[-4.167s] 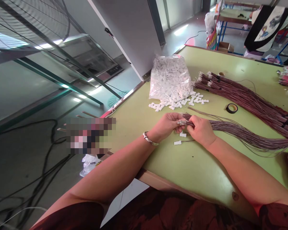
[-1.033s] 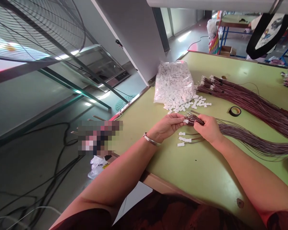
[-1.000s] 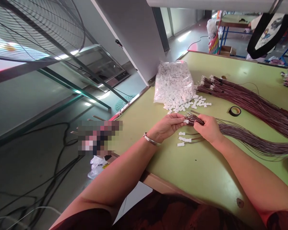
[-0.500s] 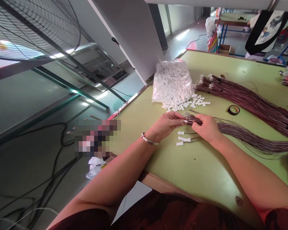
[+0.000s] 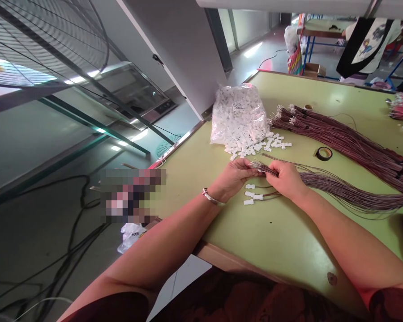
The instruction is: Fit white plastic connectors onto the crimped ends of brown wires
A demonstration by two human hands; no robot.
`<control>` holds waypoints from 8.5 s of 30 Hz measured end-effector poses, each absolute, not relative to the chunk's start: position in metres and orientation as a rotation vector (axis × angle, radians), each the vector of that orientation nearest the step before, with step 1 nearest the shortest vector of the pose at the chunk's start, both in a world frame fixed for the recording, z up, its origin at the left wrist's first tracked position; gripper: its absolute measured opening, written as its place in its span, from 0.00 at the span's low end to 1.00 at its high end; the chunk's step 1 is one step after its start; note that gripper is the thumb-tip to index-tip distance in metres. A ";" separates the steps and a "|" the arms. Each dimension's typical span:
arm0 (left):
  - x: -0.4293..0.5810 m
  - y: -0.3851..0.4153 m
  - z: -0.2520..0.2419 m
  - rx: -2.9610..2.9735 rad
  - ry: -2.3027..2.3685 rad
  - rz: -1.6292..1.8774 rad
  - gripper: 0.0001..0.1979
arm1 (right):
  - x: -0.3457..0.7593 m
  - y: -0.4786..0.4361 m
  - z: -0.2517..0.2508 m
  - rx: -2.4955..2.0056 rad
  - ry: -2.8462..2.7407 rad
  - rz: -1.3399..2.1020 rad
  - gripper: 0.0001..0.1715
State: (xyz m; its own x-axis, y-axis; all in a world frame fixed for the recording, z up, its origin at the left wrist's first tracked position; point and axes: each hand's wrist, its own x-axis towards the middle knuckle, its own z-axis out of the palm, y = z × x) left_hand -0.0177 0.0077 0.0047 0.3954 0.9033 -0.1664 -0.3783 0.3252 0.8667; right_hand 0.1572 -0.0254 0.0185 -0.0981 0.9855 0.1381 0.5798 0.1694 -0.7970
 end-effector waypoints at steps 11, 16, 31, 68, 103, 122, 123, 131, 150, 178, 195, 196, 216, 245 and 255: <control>-0.017 0.004 0.006 1.077 0.775 1.074 0.07 | 0.157 -0.023 0.013 -1.478 -1.543 0.778 0.08; -0.014 0.002 0.008 1.204 0.796 1.090 0.07 | 0.156 -0.025 0.009 -1.466 -1.645 0.734 0.06; -0.008 -0.001 0.006 0.847 0.754 1.090 0.11 | 0.154 -0.027 0.010 -1.450 -1.715 0.547 0.06; -0.017 0.002 0.008 1.313 0.835 0.944 0.03 | 0.157 -0.023 0.013 -1.536 -1.764 0.777 0.09; -0.071 0.035 0.029 1.907 1.404 0.820 0.09 | 0.169 -0.019 0.025 -1.575 -1.830 1.094 0.23; -0.066 0.027 0.030 2.059 1.417 0.596 0.16 | 0.160 -0.023 0.025 -1.550 -1.496 1.069 0.10; -0.066 0.025 0.032 1.975 1.377 0.653 0.16 | 0.160 -0.023 0.024 -1.538 -1.489 1.050 0.10; -0.034 0.008 0.028 0.951 0.859 0.755 0.07 | 0.160 -0.022 0.022 -1.486 -1.438 0.976 0.08; -0.026 0.008 0.018 0.945 0.810 0.743 0.09 | 0.156 -0.029 0.024 -1.474 -1.507 0.825 0.13; -0.010 0.001 -0.007 1.444 0.948 0.874 0.05 | 0.157 -0.025 0.019 -1.613 -1.734 0.830 0.08; -0.025 -0.017 0.029 1.958 0.466 0.212 0.06 | 0.164 -0.020 0.022 -1.457 -1.455 1.074 0.17; -0.029 -0.015 0.032 1.952 0.418 0.211 0.06 | 0.163 -0.020 0.021 -1.454 -1.459 1.084 0.19; -0.057 0.024 0.025 1.751 1.252 0.840 0.14 | 0.150 -0.029 0.026 -1.548 -1.572 0.876 0.14; -0.033 0.010 0.021 0.989 0.871 0.880 0.13 | 0.154 -0.032 0.022 -1.555 -1.668 0.497 0.09; -0.025 0.005 0.023 1.175 0.920 0.939 0.13 | 0.156 -0.032 0.021 -1.494 -1.656 0.561 0.10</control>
